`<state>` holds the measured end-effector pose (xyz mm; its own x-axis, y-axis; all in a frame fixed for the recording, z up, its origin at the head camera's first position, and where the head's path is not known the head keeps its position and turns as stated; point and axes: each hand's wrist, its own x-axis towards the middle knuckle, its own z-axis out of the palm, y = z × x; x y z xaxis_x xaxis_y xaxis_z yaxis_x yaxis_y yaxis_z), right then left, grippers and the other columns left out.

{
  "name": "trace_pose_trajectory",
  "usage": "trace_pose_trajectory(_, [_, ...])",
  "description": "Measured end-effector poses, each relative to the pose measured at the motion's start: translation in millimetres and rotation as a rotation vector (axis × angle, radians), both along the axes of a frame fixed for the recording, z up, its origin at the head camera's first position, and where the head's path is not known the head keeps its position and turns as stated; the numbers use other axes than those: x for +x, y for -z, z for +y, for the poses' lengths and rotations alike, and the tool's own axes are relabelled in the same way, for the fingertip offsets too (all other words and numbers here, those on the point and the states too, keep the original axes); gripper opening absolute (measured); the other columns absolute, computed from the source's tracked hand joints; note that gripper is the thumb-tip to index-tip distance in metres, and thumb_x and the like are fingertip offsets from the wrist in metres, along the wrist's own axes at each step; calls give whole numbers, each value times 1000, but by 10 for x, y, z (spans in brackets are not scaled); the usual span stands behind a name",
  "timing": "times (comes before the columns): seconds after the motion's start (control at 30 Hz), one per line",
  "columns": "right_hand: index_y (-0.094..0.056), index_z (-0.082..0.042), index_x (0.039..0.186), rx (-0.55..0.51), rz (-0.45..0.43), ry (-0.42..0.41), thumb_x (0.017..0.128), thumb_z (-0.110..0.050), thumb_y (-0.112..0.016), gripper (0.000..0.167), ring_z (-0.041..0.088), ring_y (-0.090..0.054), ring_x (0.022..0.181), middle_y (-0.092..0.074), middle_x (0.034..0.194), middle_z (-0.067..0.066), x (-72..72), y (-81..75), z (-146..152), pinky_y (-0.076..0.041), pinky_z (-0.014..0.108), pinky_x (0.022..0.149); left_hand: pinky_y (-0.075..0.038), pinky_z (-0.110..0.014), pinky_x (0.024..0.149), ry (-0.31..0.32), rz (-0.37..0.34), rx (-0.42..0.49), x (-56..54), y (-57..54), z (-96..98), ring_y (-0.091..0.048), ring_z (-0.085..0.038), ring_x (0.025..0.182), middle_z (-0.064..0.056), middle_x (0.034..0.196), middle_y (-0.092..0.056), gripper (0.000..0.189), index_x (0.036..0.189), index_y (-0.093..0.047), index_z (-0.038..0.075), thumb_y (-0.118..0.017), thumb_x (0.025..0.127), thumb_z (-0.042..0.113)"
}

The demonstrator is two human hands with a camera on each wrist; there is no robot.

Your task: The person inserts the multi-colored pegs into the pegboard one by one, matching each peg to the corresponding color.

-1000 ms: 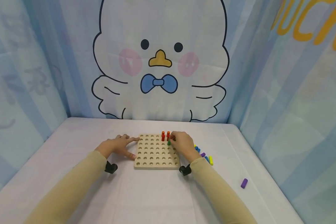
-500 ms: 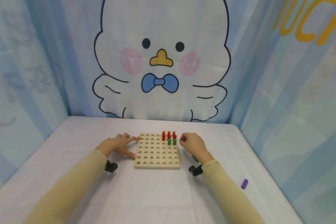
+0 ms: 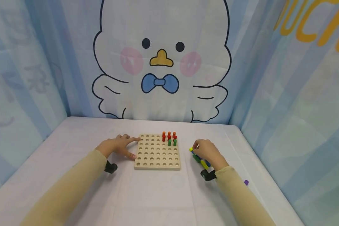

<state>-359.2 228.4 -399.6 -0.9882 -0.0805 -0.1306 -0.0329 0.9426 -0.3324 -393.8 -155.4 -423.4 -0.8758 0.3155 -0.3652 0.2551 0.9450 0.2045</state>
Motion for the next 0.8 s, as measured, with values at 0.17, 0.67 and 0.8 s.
trace_pose_trajectory(0.17, [-71, -9, 106, -7, -16, -10, 93, -14, -73, 14, 23, -59, 80, -69, 101, 8, 33, 55, 4, -50, 33, 68, -28, -83, 107, 4, 0, 0, 14, -22, -8, -22, -57, 150, -27, 167, -22, 104, 164, -27, 31, -72, 81, 74])
trace_pose_trajectory(0.67, [-72, -7, 99, -67, -17, -42, 83, 3, -74, 19, 22, -59, 74, -66, 90, 7, 31, 207, -96, -49, 28, 59, -28, -83, 107, -3, -3, 11, 19, -6, -1, -23, -57, 150, -27, 167, -23, 105, 164, -28, 31, -73, 79, 74])
trace_pose_trajectory(0.8, [-72, -8, 99, -50, -28, -36, 85, 3, -73, 17, 22, -59, 75, -65, 91, 7, 25, 210, -128, -49, 28, 60, -29, -83, 107, -4, 1, 6, 14, -15, 7, -22, -58, 150, -27, 167, -23, 106, 164, -28, 31, -74, 79, 74])
